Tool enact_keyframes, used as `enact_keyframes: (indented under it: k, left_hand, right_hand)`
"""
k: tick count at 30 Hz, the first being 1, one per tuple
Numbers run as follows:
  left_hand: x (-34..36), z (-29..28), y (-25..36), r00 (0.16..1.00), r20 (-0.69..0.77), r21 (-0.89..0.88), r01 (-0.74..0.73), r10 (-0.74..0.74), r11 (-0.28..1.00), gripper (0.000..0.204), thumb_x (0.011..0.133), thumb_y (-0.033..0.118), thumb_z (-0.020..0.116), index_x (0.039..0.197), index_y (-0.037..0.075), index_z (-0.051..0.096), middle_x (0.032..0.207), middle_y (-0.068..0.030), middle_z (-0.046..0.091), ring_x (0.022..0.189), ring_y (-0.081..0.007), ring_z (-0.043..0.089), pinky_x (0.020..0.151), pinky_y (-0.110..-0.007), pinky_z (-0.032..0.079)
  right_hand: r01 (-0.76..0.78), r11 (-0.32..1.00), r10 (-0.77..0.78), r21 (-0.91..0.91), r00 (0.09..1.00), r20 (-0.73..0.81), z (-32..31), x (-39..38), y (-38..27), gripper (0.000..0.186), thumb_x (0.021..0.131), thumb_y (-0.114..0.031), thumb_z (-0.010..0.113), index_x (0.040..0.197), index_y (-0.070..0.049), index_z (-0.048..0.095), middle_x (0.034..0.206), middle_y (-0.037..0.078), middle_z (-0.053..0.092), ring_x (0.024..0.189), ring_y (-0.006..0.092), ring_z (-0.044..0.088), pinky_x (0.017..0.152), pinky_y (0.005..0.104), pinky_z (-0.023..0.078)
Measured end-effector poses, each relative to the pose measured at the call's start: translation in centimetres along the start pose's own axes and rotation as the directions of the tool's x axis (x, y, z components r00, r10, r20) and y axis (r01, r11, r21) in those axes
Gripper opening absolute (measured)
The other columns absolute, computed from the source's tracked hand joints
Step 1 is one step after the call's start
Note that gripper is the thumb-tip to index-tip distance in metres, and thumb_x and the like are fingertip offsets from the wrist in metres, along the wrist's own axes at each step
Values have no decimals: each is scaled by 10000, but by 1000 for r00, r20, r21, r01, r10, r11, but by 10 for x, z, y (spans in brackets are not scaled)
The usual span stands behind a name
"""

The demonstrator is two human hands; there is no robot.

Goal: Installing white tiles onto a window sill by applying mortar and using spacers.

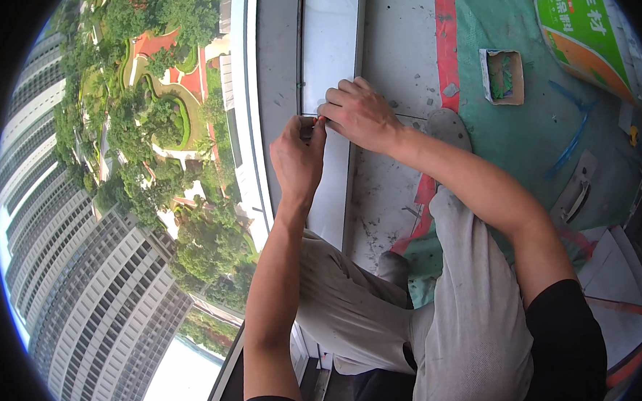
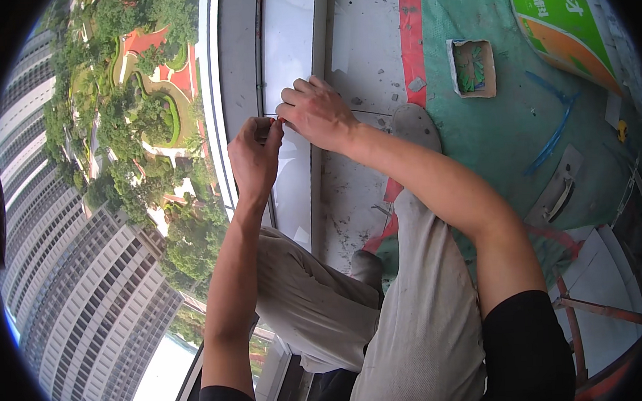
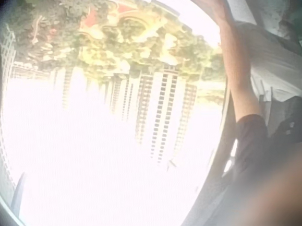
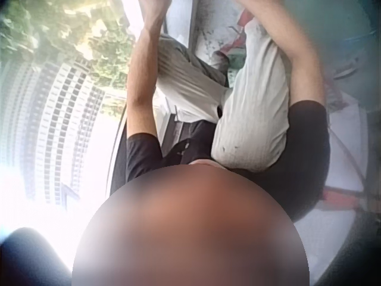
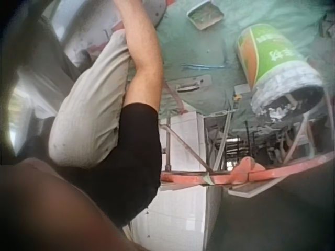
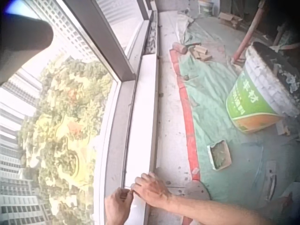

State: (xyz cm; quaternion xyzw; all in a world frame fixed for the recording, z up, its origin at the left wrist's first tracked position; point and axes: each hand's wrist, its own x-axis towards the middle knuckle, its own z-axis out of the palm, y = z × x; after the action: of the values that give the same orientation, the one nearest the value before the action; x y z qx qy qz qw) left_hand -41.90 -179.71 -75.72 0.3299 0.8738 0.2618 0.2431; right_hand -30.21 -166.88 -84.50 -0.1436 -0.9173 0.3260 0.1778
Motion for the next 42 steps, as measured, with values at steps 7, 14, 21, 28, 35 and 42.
enact_keyframes:
  k: [7,14,21,28,35,42]
  left_hand:
    - [1,1,4,1000,6,-37,9,-8,999,237,1029,179,834,1025,-52,778,887,-205,827,786,-326,828,746,-382,618]
    - [-3,3,6,1000,1,77,12,-12,997,229,1003,177,842,966,-31,754,846,-204,801,735,-363,792,708,-409,596]
    - [-4,4,2,999,-36,122,-4,9,992,228,1020,182,840,992,-35,777,864,-175,829,750,-265,822,724,-372,615]
    - [-3,7,5,988,-90,119,-112,123,987,218,1003,175,827,943,-11,731,859,-198,800,751,-391,787,694,-434,594]
    - [-5,1,5,993,-66,150,-82,93,985,222,999,170,822,927,-5,708,842,-209,785,748,-405,779,695,-431,597]
    - [-4,7,12,997,-17,174,-73,77,982,198,995,157,822,937,0,716,863,-201,800,774,-409,786,701,-433,602]
  right_hand:
    - [57,998,-57,1,996,-70,1,3,0,172,888,-173,856,935,-100,708,982,63,681,992,263,685,937,443,541]
    - [27,996,-36,-82,994,-101,11,1,-2,199,893,-180,837,860,-89,663,847,91,684,862,289,701,904,437,550]
    - [-41,999,40,18,998,57,-3,2,2,172,903,-194,856,949,-73,744,945,78,728,965,276,722,952,451,551]
    - [150,985,-163,80,969,185,-17,21,26,295,879,-165,895,1164,-155,823,1131,-1,700,1137,233,667,1054,432,521]
    - [165,985,-167,53,985,47,-5,26,15,251,867,-244,902,900,-94,703,991,49,679,1028,263,697,941,430,558]
    - [61,998,-60,-19,998,32,2,7,10,251,889,-241,873,848,-84,681,930,72,677,927,288,721,885,442,582]
